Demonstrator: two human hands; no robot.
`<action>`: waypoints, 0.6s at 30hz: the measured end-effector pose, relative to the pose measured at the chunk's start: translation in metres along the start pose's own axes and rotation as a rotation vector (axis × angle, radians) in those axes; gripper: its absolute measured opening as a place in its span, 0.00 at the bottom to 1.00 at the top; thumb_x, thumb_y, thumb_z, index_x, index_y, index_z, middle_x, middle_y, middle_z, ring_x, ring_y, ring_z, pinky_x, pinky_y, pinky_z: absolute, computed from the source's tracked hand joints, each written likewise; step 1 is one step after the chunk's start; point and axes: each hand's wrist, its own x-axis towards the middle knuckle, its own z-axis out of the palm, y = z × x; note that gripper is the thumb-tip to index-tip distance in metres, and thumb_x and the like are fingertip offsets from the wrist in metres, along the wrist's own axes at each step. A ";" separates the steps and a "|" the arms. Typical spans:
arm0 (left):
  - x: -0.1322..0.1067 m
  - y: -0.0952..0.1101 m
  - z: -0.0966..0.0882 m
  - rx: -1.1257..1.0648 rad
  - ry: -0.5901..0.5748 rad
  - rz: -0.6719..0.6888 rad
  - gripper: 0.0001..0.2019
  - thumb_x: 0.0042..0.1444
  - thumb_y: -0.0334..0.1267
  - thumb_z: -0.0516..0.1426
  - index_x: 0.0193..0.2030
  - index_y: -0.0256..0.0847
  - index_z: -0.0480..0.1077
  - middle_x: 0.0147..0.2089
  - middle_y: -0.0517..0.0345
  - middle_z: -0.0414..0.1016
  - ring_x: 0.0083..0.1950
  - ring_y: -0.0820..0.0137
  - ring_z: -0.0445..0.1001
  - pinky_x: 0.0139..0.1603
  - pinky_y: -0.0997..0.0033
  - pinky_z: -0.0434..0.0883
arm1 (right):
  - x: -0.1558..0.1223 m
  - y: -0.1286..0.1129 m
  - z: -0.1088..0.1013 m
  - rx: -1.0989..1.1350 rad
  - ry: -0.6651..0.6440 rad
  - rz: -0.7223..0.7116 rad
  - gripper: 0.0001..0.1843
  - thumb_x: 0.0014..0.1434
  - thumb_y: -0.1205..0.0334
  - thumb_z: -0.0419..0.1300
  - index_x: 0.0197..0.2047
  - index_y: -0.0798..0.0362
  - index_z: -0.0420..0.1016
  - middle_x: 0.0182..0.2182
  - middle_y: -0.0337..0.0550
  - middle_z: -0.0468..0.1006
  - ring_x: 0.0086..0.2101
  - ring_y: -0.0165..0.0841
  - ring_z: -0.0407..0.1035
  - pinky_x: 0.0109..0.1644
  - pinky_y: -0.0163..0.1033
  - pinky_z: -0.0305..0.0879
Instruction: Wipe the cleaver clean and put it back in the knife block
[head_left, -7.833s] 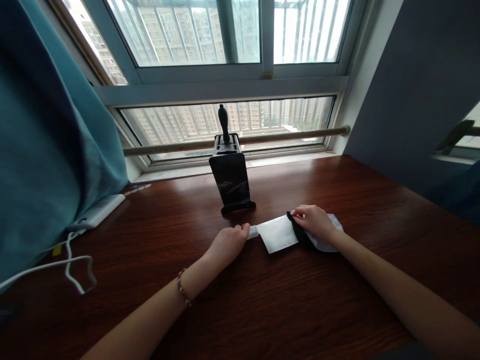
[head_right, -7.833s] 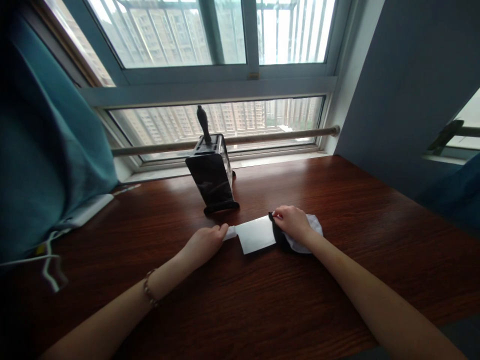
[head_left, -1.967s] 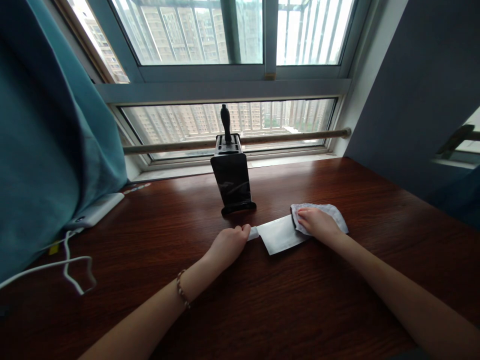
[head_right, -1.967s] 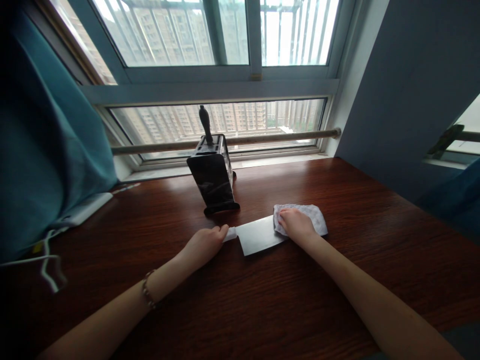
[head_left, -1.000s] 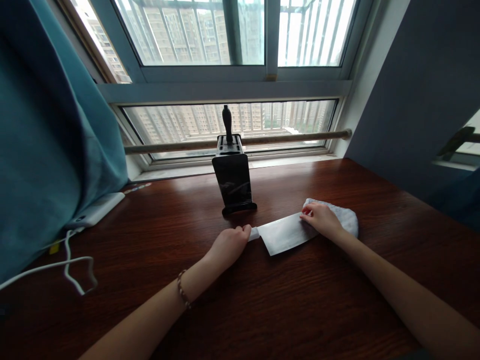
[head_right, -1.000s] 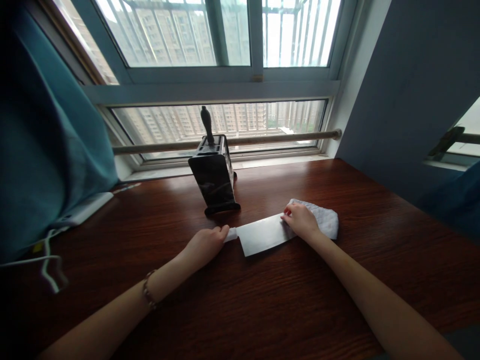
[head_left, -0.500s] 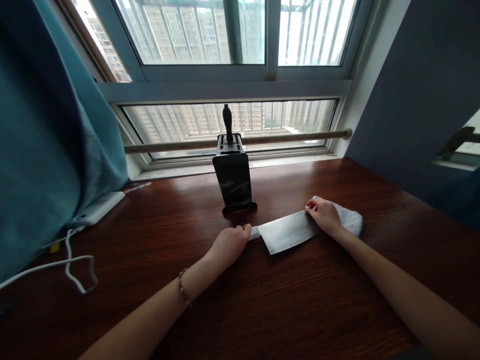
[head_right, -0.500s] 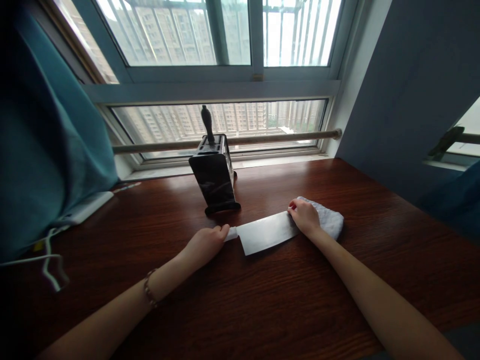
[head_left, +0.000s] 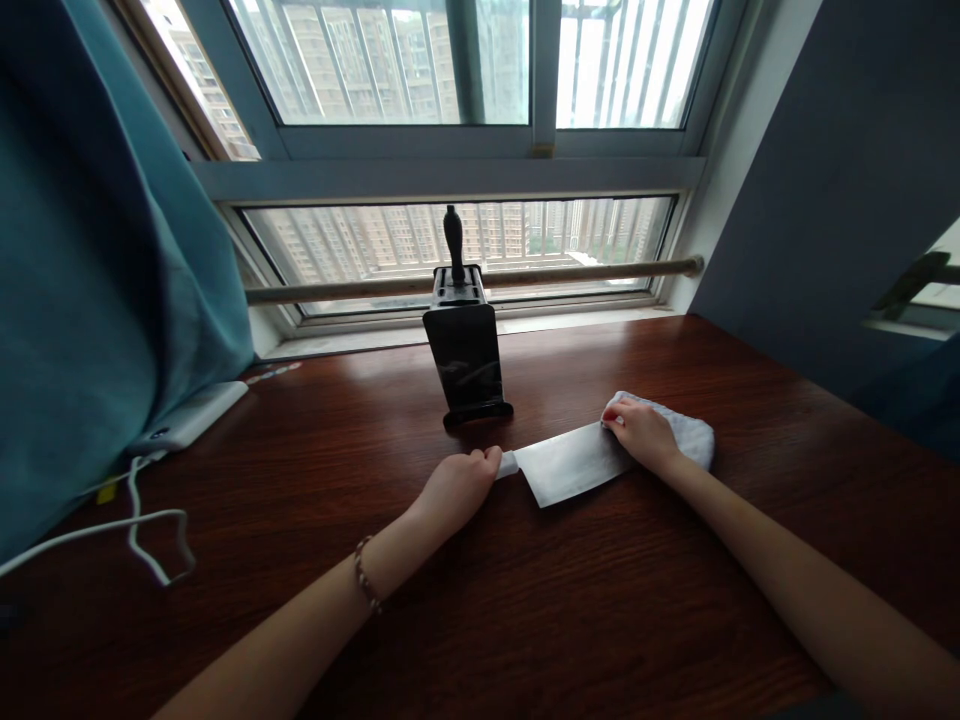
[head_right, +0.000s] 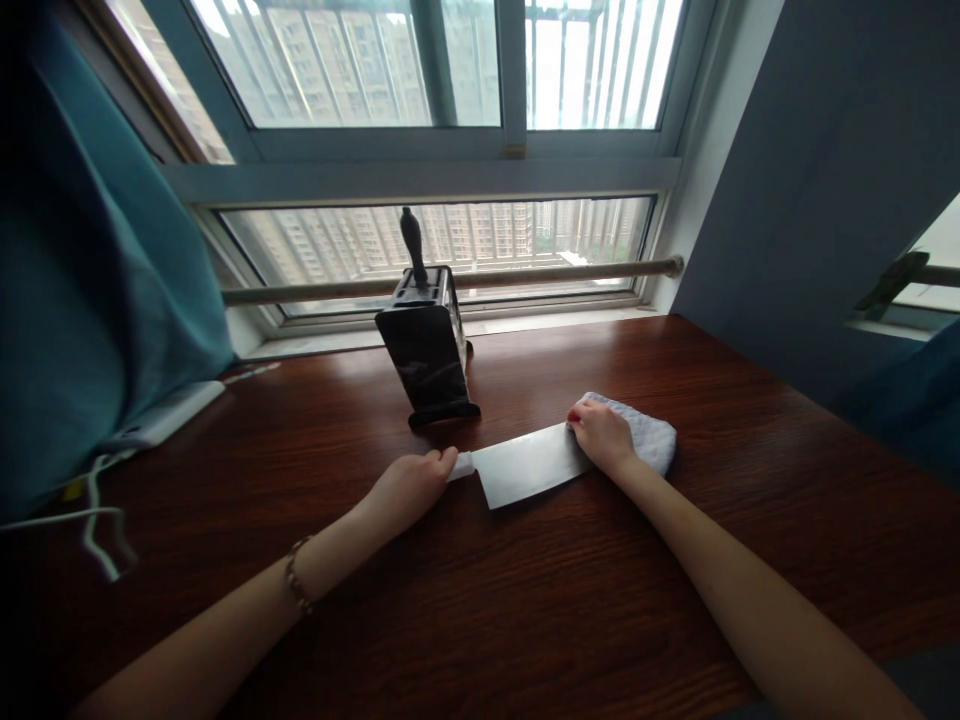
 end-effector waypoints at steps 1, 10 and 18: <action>0.000 0.000 0.000 0.003 -0.001 -0.001 0.08 0.57 0.24 0.46 0.40 0.33 0.64 0.30 0.49 0.70 0.31 0.66 0.74 0.30 0.71 0.69 | 0.000 0.000 -0.001 -0.019 0.000 0.003 0.10 0.57 0.58 0.51 0.34 0.49 0.74 0.36 0.39 0.74 0.35 0.31 0.68 0.35 0.35 0.58; 0.000 -0.001 0.002 0.036 0.033 0.010 0.08 0.56 0.23 0.47 0.39 0.34 0.63 0.29 0.50 0.70 0.29 0.64 0.74 0.27 0.71 0.68 | 0.000 -0.001 -0.004 -0.063 -0.010 0.025 0.10 0.58 0.57 0.51 0.34 0.49 0.73 0.36 0.40 0.73 0.36 0.32 0.68 0.33 0.35 0.56; 0.001 -0.001 0.003 0.030 0.036 0.009 0.08 0.55 0.23 0.47 0.39 0.35 0.63 0.29 0.51 0.70 0.29 0.64 0.74 0.27 0.71 0.68 | 0.001 0.003 -0.001 -0.058 -0.012 0.041 0.10 0.58 0.56 0.51 0.34 0.49 0.72 0.36 0.40 0.73 0.36 0.31 0.67 0.32 0.35 0.55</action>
